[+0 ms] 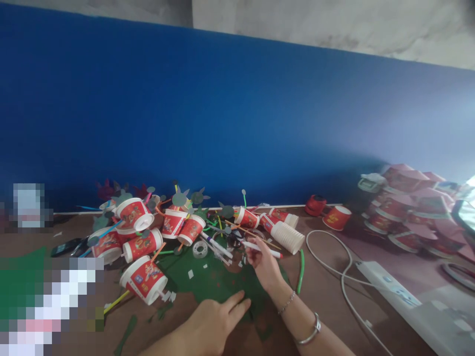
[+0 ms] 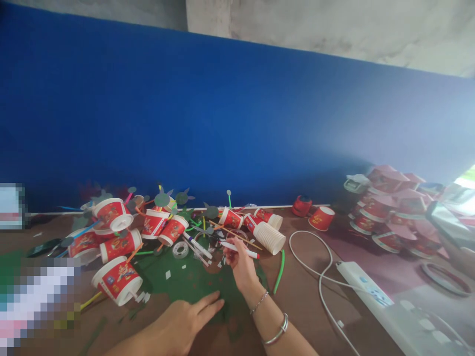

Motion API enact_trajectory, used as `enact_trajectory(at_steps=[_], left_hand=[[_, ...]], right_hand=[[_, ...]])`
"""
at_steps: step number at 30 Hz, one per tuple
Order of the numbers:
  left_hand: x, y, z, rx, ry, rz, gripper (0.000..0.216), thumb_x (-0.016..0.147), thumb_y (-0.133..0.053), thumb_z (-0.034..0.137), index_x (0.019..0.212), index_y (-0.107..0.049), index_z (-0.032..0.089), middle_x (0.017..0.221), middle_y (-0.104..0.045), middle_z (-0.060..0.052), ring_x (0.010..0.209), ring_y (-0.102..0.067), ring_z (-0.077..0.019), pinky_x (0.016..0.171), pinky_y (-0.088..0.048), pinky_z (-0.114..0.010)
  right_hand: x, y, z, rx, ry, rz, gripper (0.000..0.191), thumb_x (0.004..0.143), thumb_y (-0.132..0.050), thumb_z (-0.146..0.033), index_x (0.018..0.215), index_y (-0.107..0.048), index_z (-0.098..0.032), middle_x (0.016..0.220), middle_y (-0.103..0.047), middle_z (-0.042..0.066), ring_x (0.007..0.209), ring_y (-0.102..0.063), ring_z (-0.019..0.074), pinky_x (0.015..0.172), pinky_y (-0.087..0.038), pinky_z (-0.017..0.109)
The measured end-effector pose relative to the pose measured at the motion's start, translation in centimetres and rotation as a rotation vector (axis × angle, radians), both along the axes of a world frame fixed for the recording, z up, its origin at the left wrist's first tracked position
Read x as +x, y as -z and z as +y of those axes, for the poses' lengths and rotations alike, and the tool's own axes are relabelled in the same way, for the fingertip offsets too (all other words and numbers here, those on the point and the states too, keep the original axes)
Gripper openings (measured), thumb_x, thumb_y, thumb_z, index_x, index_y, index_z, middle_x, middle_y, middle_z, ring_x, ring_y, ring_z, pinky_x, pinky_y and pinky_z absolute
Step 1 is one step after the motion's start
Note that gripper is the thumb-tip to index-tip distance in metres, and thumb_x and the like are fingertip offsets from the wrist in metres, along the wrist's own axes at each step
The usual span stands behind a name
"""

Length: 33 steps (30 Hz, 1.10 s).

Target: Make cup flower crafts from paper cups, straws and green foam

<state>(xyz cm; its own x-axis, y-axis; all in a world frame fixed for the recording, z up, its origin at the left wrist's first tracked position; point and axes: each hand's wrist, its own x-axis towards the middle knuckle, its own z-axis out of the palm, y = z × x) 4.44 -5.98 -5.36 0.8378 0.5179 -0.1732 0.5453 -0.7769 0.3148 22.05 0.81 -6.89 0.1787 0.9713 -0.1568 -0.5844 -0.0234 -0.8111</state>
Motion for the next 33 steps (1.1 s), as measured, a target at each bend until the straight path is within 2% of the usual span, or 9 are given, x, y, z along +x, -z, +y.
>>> enact_trajectory(at_steps=[4,8,12,15,17,20,23,27,33], left_hand=[[-0.6,0.0,-0.5,0.063,0.056,0.127,0.083,0.065,-0.047,0.004,0.142,-0.017,0.012,0.147,-0.027,-0.014,0.122,-0.046,-0.027,0.079,-0.052,-0.033],[-1.6,-0.5,-0.9,-0.004,-0.047,0.022,0.072,0.071,-0.045,0.007,0.139,-0.026,0.014,0.141,-0.04,-0.015,0.116,-0.052,-0.0266,0.08,-0.049,-0.032],[-1.3,-1.1,0.3,-0.234,-0.416,-0.524,0.039,0.09,-0.033,0.028,0.127,-0.043,0.022,0.107,-0.064,-0.008,0.079,-0.062,-0.0177,0.072,-0.047,-0.027],[-0.4,-0.8,2.4,-0.553,-0.709,-0.978,0.05,0.091,-0.021,0.049,0.13,-0.037,0.023,0.088,-0.061,-0.003,0.045,-0.043,-0.008,0.045,-0.036,-0.021],[0.3,-0.1,3.6,-0.762,-0.731,-1.139,0.06,0.087,-0.019,0.06,0.137,-0.027,0.026,0.092,-0.059,-0.002,0.039,-0.03,-0.0045,0.038,-0.024,-0.019],[0.9,1.0,4.3,-0.893,-0.714,-1.212,0.069,0.083,-0.02,0.067,0.139,-0.023,0.026,0.093,-0.059,-0.003,0.041,-0.03,-0.005,0.038,-0.021,-0.019],[1.0,1.6,4.0,-0.875,-0.689,-1.238,0.072,0.082,-0.021,0.068,0.14,-0.026,0.026,0.097,-0.061,-0.005,0.048,-0.042,-0.0084,0.042,-0.032,-0.021],[0.7,1.9,3.5,-0.698,-0.639,-1.22,0.063,0.087,-0.024,0.061,0.136,-0.037,0.023,0.105,-0.062,-0.009,0.076,-0.059,-0.0181,0.065,-0.048,-0.031],[0.3,2.3,2.6,-0.342,-0.526,-1.153,0.058,0.088,-0.034,0.052,0.136,-0.035,0.02,0.121,-0.054,-0.014,0.104,-0.054,-0.0273,0.087,-0.044,-0.042]], right_hand=[[0.1,-0.3,-0.2,0.01,-0.028,0.026,0.031,0.063,-0.074,-0.041,0.075,-0.063,-0.015,0.059,-0.063,0.0,0.051,-0.053,0.01,0.044,-0.038,0.019],[0.6,-0.5,0.2,0.021,0.083,0.023,0.03,0.061,-0.076,-0.038,0.062,-0.054,-0.017,0.048,-0.053,-0.006,0.042,-0.044,0.0063,0.04,-0.032,0.018],[0.4,-0.8,0.1,0.088,0.003,-0.041,0.035,0.066,-0.07,-0.038,0.057,-0.042,-0.019,0.038,-0.034,-0.012,0.035,-0.028,0.0043,0.037,-0.025,0.017],[-0.3,-0.9,-0.6,0.108,-0.086,-0.147,0.036,0.065,-0.071,-0.037,0.059,-0.04,-0.02,0.04,-0.038,-0.011,0.036,-0.031,0.0046,0.038,-0.024,0.017],[-0.8,-1.0,-1.2,0.113,-0.111,-0.257,0.038,0.066,-0.07,-0.04,0.057,-0.04,-0.02,0.041,-0.041,-0.01,0.038,-0.034,0.005,0.039,-0.026,0.017],[-1.7,-0.9,-1.9,0.133,-0.141,-0.446,0.04,0.071,-0.064,-0.047,0.054,-0.041,-0.019,0.043,-0.047,-0.006,0.039,-0.041,0.0069,0.04,-0.03,0.018],[-2.3,-0.8,-2.4,0.194,-0.2,-0.6,0.039,0.075,-0.06,-0.048,0.056,-0.045,-0.018,0.045,-0.052,-0.004,0.042,-0.047,0.0091,0.042,-0.033,0.02],[-3.2,-0.7,-2.9,0.221,-0.232,-0.706,0.037,0.075,-0.059,-0.047,0.056,-0.042,-0.019,0.045,-0.048,-0.005,0.042,-0.047,0.0095,0.042,-0.035,0.02],[-4.9,-0.7,-3.8,0.181,-0.316,-0.694,0.037,0.076,-0.053,-0.047,0.056,-0.039,-0.02,0.046,-0.044,-0.006,0.042,-0.041,0.0085,0.04,-0.031,0.019]])
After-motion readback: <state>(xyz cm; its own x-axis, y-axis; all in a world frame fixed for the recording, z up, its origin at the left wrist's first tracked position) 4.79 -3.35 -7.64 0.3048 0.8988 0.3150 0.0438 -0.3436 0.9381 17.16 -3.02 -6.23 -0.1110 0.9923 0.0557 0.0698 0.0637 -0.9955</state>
